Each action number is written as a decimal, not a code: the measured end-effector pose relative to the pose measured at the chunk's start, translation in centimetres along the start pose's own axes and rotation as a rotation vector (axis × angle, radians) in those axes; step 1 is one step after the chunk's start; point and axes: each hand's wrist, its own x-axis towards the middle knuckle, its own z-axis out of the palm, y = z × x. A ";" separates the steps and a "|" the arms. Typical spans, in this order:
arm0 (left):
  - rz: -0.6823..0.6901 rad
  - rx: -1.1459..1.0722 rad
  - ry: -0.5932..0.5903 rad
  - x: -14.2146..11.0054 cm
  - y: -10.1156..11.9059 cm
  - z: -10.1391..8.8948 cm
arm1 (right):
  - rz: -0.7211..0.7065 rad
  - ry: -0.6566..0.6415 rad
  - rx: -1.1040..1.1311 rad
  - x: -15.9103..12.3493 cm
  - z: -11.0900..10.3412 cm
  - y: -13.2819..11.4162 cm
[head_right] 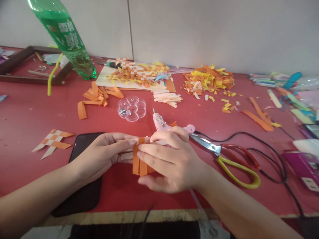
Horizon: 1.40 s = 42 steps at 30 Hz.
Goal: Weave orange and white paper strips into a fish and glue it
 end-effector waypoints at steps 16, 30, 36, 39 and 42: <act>0.008 0.250 -0.024 -0.5 0.0 0.6 | 0.706 0.135 0.725 -1.0 1.5 -1.2; 0.037 0.417 0.048 -0.5 -0.2 0.4 | 0.704 0.123 0.636 -1.0 1.5 -1.7; 0.011 0.419 0.039 -0.6 0.0 0.5 | 0.676 0.176 0.628 -0.4 1.5 -1.6; 0.020 0.456 0.052 -0.6 0.0 0.5 | 0.647 0.157 0.625 -0.2 1.3 -1.5; 0.055 0.443 0.050 -0.5 -0.1 0.5 | 0.640 0.151 0.620 -0.5 1.1 -1.6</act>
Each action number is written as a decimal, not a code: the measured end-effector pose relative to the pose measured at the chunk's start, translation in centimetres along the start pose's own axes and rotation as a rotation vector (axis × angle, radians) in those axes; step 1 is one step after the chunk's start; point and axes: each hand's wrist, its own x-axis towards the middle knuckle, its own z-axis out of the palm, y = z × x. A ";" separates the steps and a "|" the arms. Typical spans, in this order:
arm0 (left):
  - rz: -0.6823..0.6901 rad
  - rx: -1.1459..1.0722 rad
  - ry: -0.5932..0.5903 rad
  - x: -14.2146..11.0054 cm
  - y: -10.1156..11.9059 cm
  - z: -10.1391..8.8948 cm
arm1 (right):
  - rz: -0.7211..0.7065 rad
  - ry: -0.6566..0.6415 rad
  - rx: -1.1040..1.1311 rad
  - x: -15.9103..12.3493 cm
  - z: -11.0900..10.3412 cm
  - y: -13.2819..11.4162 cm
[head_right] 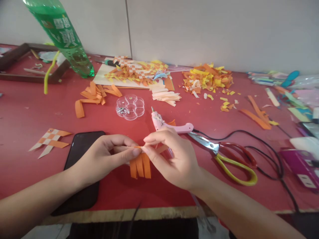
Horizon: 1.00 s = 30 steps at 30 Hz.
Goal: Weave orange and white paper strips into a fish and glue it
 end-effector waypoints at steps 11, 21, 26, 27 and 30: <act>0.021 0.022 0.028 -0.2 0.4 0.1 | -0.046 -0.094 -0.099 1.0 -0.4 -0.6; 0.005 -0.039 0.040 -0.1 0.5 0.1 | -0.010 -0.093 -0.142 0.8 -0.3 -0.4; 0.036 -0.131 0.021 -0.2 0.3 0.1 | 0.012 -0.100 -0.159 0.9 -0.5 -0.2; 0.033 -0.125 0.024 -0.3 0.3 0.1 | 0.004 -0.100 -0.161 0.9 -0.6 -0.3; 0.017 -0.052 0.048 -0.2 0.2 0.0 | -0.030 -0.092 -0.175 0.9 -0.5 -0.4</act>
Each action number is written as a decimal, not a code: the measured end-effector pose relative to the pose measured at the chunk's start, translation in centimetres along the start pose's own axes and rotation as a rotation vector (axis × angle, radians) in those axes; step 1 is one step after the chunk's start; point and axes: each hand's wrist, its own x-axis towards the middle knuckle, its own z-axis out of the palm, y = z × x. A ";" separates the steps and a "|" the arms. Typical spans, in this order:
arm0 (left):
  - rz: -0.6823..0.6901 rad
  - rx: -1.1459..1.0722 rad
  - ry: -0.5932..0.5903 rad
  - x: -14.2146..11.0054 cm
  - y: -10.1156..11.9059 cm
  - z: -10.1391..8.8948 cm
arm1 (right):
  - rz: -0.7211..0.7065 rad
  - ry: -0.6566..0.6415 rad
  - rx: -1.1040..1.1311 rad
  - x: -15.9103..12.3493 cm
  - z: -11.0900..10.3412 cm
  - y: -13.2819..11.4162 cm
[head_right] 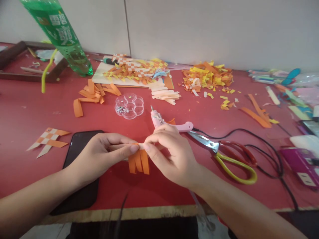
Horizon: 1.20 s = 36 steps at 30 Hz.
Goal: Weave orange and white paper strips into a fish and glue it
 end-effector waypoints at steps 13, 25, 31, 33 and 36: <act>-0.059 0.058 0.043 0.0 0.0 -0.3 | -0.048 0.133 -0.279 0.0 -0.5 1.4; -0.065 -0.016 0.054 0.2 -0.3 -0.4 | 0.128 0.504 -0.259 -0.2 -0.9 3.1; -0.005 0.072 0.027 0.2 -0.2 -0.2 | -0.137 0.142 -0.146 0.1 -0.9 0.8; 0.002 0.086 0.020 0.2 -0.2 -0.2 | -0.191 0.071 -0.111 0.4 -0.7 0.3; -0.021 0.095 -0.001 0.1 -0.2 -0.1 | -0.174 0.013 -0.068 0.6 -0.3 0.1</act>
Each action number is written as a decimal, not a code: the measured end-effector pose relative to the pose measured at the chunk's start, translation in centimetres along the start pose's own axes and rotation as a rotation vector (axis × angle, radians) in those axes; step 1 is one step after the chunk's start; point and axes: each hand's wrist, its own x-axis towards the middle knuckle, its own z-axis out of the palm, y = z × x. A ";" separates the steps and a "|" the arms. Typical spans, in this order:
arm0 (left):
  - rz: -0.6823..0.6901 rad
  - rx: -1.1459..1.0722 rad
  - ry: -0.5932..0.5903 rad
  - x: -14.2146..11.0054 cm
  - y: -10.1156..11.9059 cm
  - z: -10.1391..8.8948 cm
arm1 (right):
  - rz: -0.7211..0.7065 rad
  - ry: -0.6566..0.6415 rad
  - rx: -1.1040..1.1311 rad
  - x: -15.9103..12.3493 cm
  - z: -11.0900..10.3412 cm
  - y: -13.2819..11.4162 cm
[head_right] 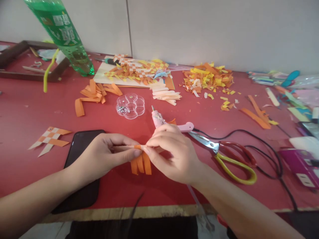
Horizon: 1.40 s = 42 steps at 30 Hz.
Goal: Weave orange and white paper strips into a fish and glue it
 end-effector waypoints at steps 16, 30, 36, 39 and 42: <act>0.082 0.045 -0.023 -0.3 0.2 -0.1 | 0.045 -0.080 0.157 -0.1 0.0 -0.4; 0.115 -0.339 -0.014 0.4 -0.2 -0.1 | 0.336 0.116 0.173 -1.4 0.5 0.3; 0.155 -0.336 0.091 0.4 -0.4 -0.2 | 0.294 0.193 0.352 -1.4 0.7 0.3; 0.147 -0.314 0.130 0.5 -0.4 -0.2 | 0.241 0.132 0.328 -1.5 -0.1 0.4; 0.166 -0.301 0.151 0.5 -0.4 -0.1 | 0.206 0.026 0.384 -1.5 -0.9 0.6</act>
